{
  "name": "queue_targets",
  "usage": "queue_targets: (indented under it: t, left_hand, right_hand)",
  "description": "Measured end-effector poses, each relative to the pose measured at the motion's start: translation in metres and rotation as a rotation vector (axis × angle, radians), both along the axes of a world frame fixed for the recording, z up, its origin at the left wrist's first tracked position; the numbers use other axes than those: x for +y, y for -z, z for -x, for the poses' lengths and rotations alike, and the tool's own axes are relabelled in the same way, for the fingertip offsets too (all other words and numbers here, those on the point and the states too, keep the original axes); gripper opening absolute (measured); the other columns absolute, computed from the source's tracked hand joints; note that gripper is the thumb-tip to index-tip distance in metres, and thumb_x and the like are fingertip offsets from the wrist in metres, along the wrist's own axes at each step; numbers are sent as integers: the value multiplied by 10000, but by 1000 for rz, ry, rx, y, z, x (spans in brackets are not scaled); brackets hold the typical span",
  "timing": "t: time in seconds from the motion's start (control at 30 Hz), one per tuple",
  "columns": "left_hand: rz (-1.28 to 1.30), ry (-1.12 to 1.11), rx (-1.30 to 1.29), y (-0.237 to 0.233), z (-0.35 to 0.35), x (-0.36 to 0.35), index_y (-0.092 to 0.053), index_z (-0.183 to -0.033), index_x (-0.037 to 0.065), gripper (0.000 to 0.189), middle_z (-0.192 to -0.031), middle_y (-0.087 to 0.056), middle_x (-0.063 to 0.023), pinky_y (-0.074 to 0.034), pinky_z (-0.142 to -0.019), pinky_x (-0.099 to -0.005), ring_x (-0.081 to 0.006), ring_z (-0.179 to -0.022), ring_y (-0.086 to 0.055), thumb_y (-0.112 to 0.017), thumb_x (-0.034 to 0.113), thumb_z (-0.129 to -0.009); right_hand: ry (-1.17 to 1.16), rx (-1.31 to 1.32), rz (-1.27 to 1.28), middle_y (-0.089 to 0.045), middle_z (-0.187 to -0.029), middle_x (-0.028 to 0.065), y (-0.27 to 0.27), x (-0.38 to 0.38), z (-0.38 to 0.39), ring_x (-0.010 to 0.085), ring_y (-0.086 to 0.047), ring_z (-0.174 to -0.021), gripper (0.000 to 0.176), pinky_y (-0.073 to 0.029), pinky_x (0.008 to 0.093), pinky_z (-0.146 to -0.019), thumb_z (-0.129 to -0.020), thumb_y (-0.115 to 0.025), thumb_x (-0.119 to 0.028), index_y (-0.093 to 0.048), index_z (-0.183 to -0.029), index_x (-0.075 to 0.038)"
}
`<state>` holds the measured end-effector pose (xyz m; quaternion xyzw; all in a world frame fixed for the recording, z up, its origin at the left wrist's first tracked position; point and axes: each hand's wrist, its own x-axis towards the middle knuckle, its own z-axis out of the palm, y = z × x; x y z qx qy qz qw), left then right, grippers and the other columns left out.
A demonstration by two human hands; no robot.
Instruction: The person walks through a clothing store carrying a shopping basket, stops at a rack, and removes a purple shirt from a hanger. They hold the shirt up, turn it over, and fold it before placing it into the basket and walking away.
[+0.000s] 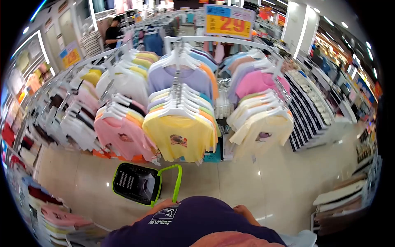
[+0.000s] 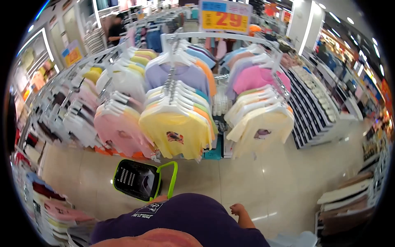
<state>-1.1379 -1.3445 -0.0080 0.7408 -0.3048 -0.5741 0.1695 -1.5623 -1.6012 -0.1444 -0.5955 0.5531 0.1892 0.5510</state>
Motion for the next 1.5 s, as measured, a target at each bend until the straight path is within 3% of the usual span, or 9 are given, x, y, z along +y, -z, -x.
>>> queue_targets:
  t: [0.17,0.2,0.23,0.47,0.63,0.87,1.03,1.23,1.5]
  left_hand:
    - [210,57,80,121,-16,23,-712,-1019,79,328,-900,-703,-48,-499,-753,-306,-149,-818,-637,-695,312,-789]
    - [178,7,109,116,-13,26,-713,-1016,81,321,-888,-703,-46,-500,-741,-303,-143,-810,-638,-704,300,-782]
    - [147,-39,140,99,-11,27,-713,-1012,82,314,-876,-703,-43,-501,-730,-301,-138,-801,-639,-713,288,-775]
    - [196,-249,212,37,-8,49,-711,-896,45,188,-784,-684,-33,-497,-627,-284,-127,-672,-621,-740,152,-745]
    - [201,-220,83,61,-13,75,-721,-913,75,211,-793,-690,-42,-495,-654,-298,-132,-718,-631,-700,205,-748]
    - [99,-179,-59,71,-20,103,-732,-908,99,314,-759,-684,-79,-488,-629,-319,-164,-689,-635,-678,352,-728]
    - [252,-333,10,67,-22,118,-714,-805,67,211,-675,-655,-72,-480,-565,-309,-147,-596,-604,-689,257,-719]
    - [272,-447,-44,58,-8,112,-704,-897,68,260,-749,-673,-77,-500,-597,-325,-166,-649,-630,-669,262,-728]
    - [179,-296,-198,48,11,67,-695,-899,38,339,-812,-687,-148,-517,-660,-383,-269,-728,-664,-656,308,-697]
  right_hand:
    - [-48,30,111,-698,-786,114,-29,9,-14,198,-674,-720,335,-536,342,-639,-787,-669,-285,-711,-963,-4]
    - [-79,13,175,-706,-784,117,-27,13,-8,195,-674,-727,334,-534,340,-662,-766,-676,-287,-721,-932,-1]
    - [-116,-21,117,-719,-825,117,99,-3,26,194,-679,-750,352,-531,334,-709,-747,-673,-305,-729,-915,-1]
    - [-315,-71,285,-713,-858,163,90,-13,5,232,-691,-823,359,-522,348,-759,-783,-633,-328,-731,-943,-21]
    - [-379,-51,228,-706,-868,186,26,-9,-53,259,-691,-848,347,-519,349,-771,-817,-624,-313,-721,-974,-20]
    - [-529,-57,240,-705,-874,188,3,-14,-108,262,-691,-848,347,-520,349,-770,-823,-624,-308,-715,-990,-18]
    - [-599,-83,249,-705,-878,189,-2,-13,-131,264,-691,-847,347,-520,349,-770,-828,-624,-304,-710,-1002,-16]
    - [-610,-141,279,-704,-883,190,-35,-5,-155,267,-691,-847,348,-520,349,-770,-834,-624,-300,-705,-1017,-14]
    - [-774,-479,222,-702,-933,179,-36,-9,-212,240,-688,-844,399,-516,331,-758,-859,-626,-285,-638,-1140,-1]
